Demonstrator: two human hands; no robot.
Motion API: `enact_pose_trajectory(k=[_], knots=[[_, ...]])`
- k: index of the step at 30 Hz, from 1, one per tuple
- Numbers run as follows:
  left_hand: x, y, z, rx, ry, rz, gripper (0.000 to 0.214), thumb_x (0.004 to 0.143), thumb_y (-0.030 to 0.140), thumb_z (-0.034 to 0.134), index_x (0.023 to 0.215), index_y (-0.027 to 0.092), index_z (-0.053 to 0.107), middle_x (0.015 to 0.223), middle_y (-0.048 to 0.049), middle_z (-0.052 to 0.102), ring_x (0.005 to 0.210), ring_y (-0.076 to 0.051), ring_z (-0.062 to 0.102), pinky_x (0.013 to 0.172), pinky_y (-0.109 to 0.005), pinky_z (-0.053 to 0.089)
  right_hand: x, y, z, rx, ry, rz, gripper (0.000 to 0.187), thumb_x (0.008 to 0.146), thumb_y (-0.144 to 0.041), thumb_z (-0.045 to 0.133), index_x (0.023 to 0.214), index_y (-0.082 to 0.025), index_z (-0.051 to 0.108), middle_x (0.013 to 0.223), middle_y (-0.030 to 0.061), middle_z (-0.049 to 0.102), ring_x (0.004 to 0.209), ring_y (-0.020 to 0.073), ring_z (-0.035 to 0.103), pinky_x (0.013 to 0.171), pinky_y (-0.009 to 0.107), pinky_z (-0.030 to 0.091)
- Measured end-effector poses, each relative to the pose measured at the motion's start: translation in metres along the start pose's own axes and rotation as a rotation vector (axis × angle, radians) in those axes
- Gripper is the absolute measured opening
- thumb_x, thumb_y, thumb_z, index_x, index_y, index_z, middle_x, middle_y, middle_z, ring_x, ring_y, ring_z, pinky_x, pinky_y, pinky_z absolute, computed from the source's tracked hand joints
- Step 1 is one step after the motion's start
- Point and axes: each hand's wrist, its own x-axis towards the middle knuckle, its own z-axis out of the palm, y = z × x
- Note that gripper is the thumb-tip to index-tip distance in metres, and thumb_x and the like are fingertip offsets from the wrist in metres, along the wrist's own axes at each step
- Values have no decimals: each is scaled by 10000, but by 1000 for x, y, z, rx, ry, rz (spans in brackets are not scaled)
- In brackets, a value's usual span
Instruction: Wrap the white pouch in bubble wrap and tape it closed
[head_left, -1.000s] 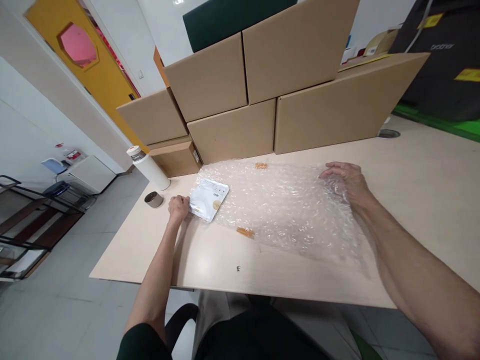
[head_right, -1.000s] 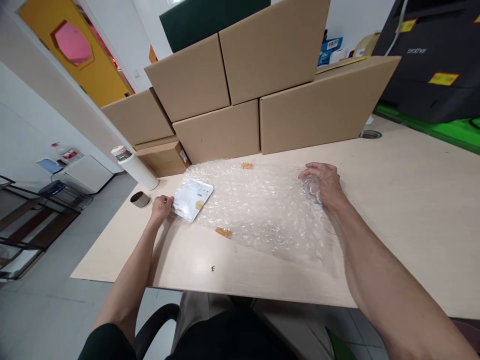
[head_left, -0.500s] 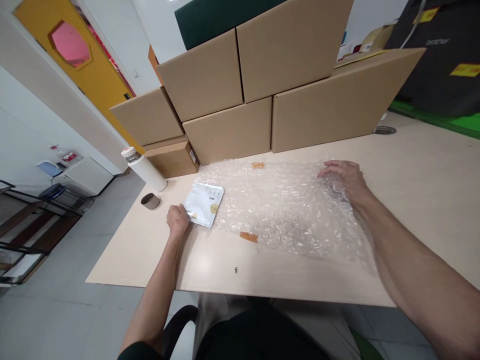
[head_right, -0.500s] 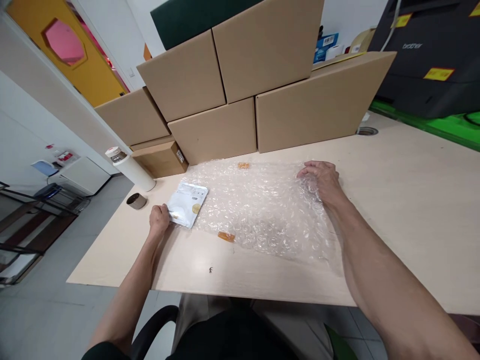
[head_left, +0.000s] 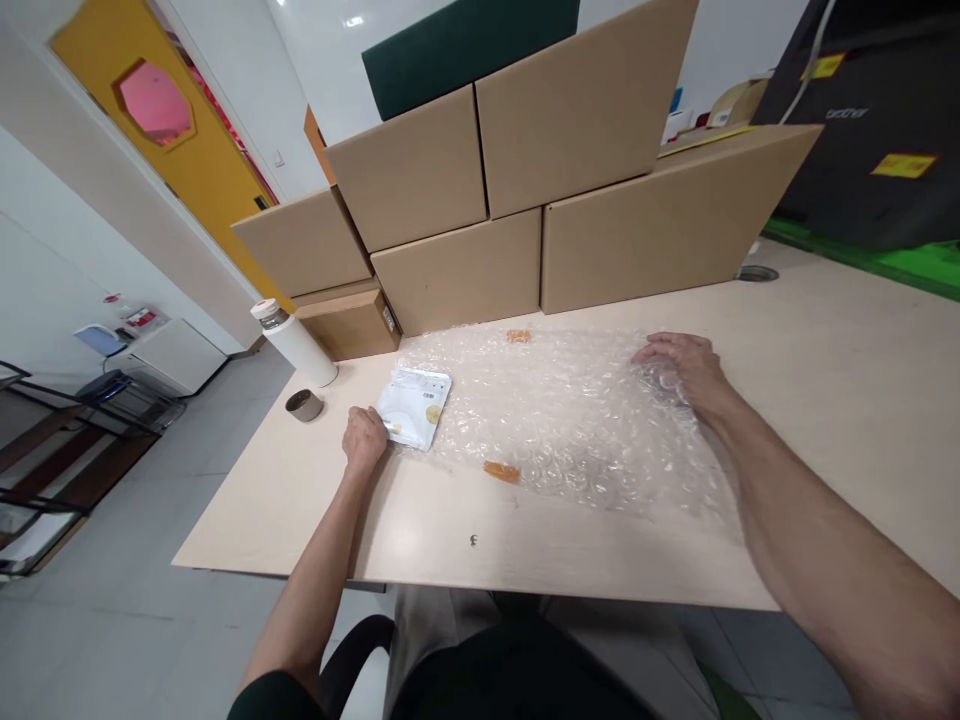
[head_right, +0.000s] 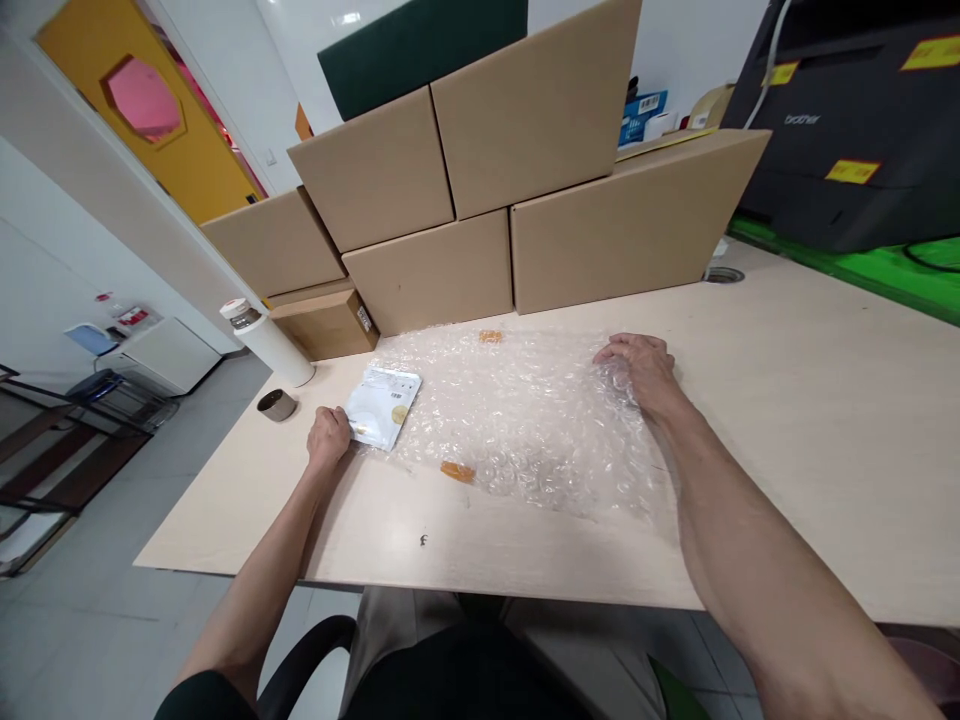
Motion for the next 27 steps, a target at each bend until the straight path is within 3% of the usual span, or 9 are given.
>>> enact_pose_trajectory(k=[7,11,14,15,17,19,21,23,27], knots=[[-31,-26,-26,-95,-118,56,265,891,411,447,717,222,518,736,-93,661,815,-287,636,697,-355,425,8,3,-30,1,-204,68,359,626,-137,530,899,-267,724,1282,106,580,1284,336,413,1063,527,288],[-51,-43,-34,-267,-233,49,280,846,437,520,667,223,494,524,16,531,540,-187,573,560,-295,414,10,-22,-62,58,47,146,378,675,-114,497,959,-255,704,1234,142,610,1174,292,549,969,455,409],[-61,-51,-35,-439,-343,19,249,835,442,556,830,193,549,560,55,519,416,-124,514,476,-266,414,-4,-74,-74,303,175,209,255,735,-254,595,969,-228,694,1006,129,688,882,259,646,787,422,498],[-63,-53,-34,-494,-372,6,270,840,434,560,935,182,555,587,63,522,398,-109,505,461,-259,418,-11,-96,-72,443,113,167,253,730,-284,640,970,-222,691,988,114,699,849,238,648,774,402,506],[-67,-55,-34,-589,-408,-18,399,866,423,549,1162,159,506,620,76,509,388,-90,502,445,-244,426,-30,-141,-61,661,-156,147,267,735,-353,700,964,-215,688,949,89,714,768,203,654,706,359,522],[-69,-56,-34,-660,-425,-35,507,901,416,521,1307,126,430,621,80,484,400,-84,517,442,-230,434,-49,-181,-37,760,-536,213,266,753,-370,708,955,-198,686,932,82,722,738,189,666,633,315,530],[-72,-56,-35,-745,-457,-69,551,915,365,532,1368,84,393,635,64,500,438,-87,551,450,-222,451,-65,-211,-7,787,-810,332,243,741,-319,738,933,-187,672,867,77,723,675,174,663,541,273,513],[-76,-56,-38,-854,-518,-112,594,884,245,595,1399,57,367,672,40,544,496,-94,592,482,-220,486,-77,-231,21,768,-932,443,201,738,-246,752,892,-179,643,795,62,707,597,156,642,443,237,458],[-80,-59,-45,-1010,-644,-142,684,793,53,659,1409,56,362,715,32,578,576,-90,623,554,-200,526,-85,-252,55,711,-954,555,213,773,-116,705,933,-163,575,618,16,640,509,134,595,374,204,370]])
